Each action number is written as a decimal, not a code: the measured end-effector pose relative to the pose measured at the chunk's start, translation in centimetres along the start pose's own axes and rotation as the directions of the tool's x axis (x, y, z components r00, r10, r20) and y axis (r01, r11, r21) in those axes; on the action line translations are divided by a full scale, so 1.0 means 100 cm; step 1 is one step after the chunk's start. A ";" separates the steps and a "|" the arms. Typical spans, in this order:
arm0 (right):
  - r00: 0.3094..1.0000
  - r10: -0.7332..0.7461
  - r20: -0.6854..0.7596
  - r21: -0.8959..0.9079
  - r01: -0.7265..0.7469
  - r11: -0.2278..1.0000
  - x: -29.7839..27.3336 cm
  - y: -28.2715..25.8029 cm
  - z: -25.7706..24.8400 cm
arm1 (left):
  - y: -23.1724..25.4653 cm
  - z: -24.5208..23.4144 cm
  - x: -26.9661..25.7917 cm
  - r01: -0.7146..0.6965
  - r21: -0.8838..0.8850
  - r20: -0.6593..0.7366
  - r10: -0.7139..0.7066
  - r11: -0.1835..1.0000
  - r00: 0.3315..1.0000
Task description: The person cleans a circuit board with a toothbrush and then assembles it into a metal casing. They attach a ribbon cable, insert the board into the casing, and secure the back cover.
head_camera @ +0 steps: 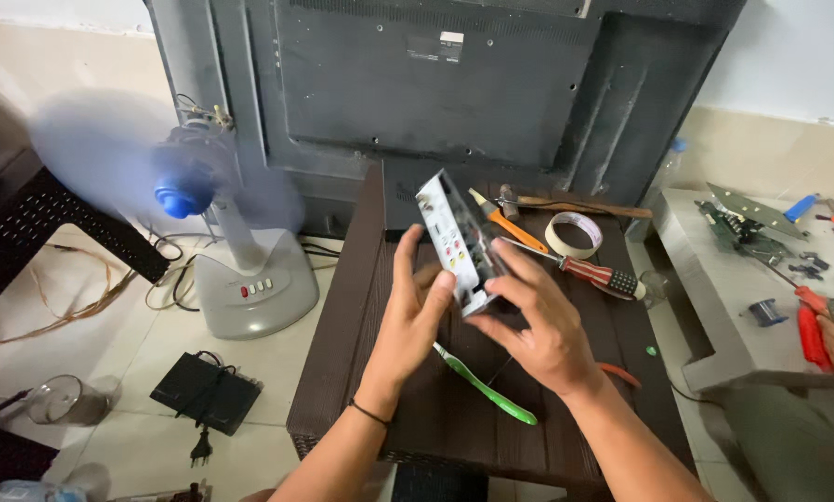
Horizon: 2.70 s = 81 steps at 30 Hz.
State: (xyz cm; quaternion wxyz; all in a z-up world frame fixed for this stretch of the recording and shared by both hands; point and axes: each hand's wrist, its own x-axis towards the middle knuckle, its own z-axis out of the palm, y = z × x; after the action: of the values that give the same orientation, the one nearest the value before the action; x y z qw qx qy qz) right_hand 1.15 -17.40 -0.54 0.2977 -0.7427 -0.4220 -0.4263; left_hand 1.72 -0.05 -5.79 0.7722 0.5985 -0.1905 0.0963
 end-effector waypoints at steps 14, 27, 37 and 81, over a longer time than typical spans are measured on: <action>0.985 -0.126 0.120 0.000 0.127 0.992 -0.004 -0.008 0.014 | 0.016 -0.003 0.005 0.202 0.362 -0.223 -0.126 0.910 0.967; 0.986 -0.056 0.159 0.169 0.029 0.985 0.004 -0.010 0.007 | 0.041 0.001 0.004 0.136 0.257 -0.241 -0.072 0.957 0.968; 0.783 0.502 0.368 0.073 -0.563 0.824 0.016 -0.007 -0.010 | 0.062 0.015 0.005 0.204 0.310 -0.144 -0.166 0.928 0.976; 0.824 0.562 0.077 0.098 -0.567 0.818 0.010 -0.021 -0.018 | 0.010 -0.001 0.006 0.086 0.180 -0.119 -0.065 0.980 0.991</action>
State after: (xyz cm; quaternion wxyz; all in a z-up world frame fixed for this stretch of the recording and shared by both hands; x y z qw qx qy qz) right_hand -1.06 -17.49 1.31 0.4438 -0.8250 -0.2137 -0.2770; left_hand 1.94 0.27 -4.67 0.7259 0.6680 -0.1139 0.1180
